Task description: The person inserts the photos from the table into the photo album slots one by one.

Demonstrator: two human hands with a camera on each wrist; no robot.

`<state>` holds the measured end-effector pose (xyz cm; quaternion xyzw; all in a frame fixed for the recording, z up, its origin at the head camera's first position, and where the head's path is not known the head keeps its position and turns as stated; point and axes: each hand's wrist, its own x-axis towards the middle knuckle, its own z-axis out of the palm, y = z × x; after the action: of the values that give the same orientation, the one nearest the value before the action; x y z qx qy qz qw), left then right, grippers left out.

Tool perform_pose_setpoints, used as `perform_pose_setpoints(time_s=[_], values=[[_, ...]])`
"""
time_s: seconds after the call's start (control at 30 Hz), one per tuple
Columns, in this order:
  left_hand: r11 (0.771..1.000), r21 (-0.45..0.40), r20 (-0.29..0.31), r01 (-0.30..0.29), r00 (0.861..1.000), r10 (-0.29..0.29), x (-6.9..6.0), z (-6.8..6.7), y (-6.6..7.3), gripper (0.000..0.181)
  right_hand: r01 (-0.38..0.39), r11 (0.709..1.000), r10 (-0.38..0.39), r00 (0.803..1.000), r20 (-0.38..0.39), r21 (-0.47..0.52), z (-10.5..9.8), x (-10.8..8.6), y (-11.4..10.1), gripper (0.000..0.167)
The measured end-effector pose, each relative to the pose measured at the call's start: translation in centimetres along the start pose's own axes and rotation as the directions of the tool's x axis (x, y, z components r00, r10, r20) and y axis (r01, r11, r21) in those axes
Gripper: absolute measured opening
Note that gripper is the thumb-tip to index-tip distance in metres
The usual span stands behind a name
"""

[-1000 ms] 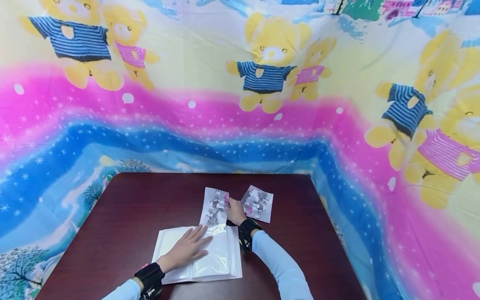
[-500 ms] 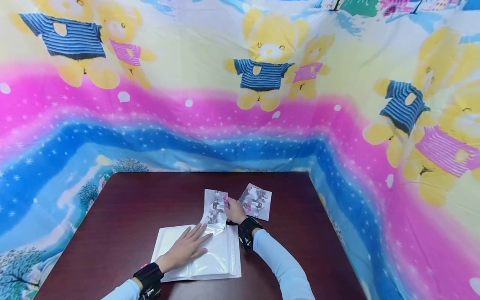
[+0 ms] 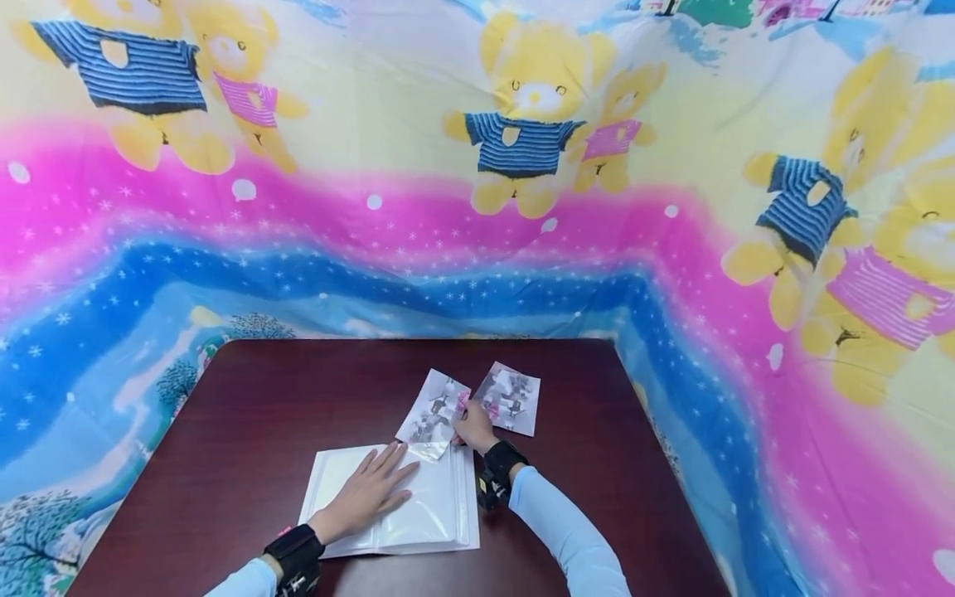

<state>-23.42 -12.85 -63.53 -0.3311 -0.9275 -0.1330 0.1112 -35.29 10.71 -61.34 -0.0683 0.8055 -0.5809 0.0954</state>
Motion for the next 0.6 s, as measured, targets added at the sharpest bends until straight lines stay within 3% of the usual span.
perform_pose_setpoints(time_s=[0.17,0.4,0.5,0.6], values=[[1.0,-0.016,-0.013,0.004,1.0,-0.004,-0.1,0.1,0.0,0.047,-0.009,1.0,0.009,1.0,0.02,0.015,-0.1,-0.2,-0.3,0.025],[1.0,-0.021,-0.028,0.002,1.0,-0.003,-0.2,0.2,0.1,0.046,-0.06,0.989,0.059,0.998,0.007,0.134,0.5,-0.6,0.6,0.02],[1.0,-0.015,-0.026,0.004,1.0,-0.005,-0.3,0.2,0.0,0.046,-0.069,0.996,0.067,0.997,0.027,0.058,0.7,-0.8,0.8,0.018],[1.0,-0.016,-0.04,-0.006,0.999,0.006,-0.2,0.3,-0.1,0.046,-0.023,0.999,0.025,0.998,0.065,-0.025,0.4,-0.7,0.6,0.02]])
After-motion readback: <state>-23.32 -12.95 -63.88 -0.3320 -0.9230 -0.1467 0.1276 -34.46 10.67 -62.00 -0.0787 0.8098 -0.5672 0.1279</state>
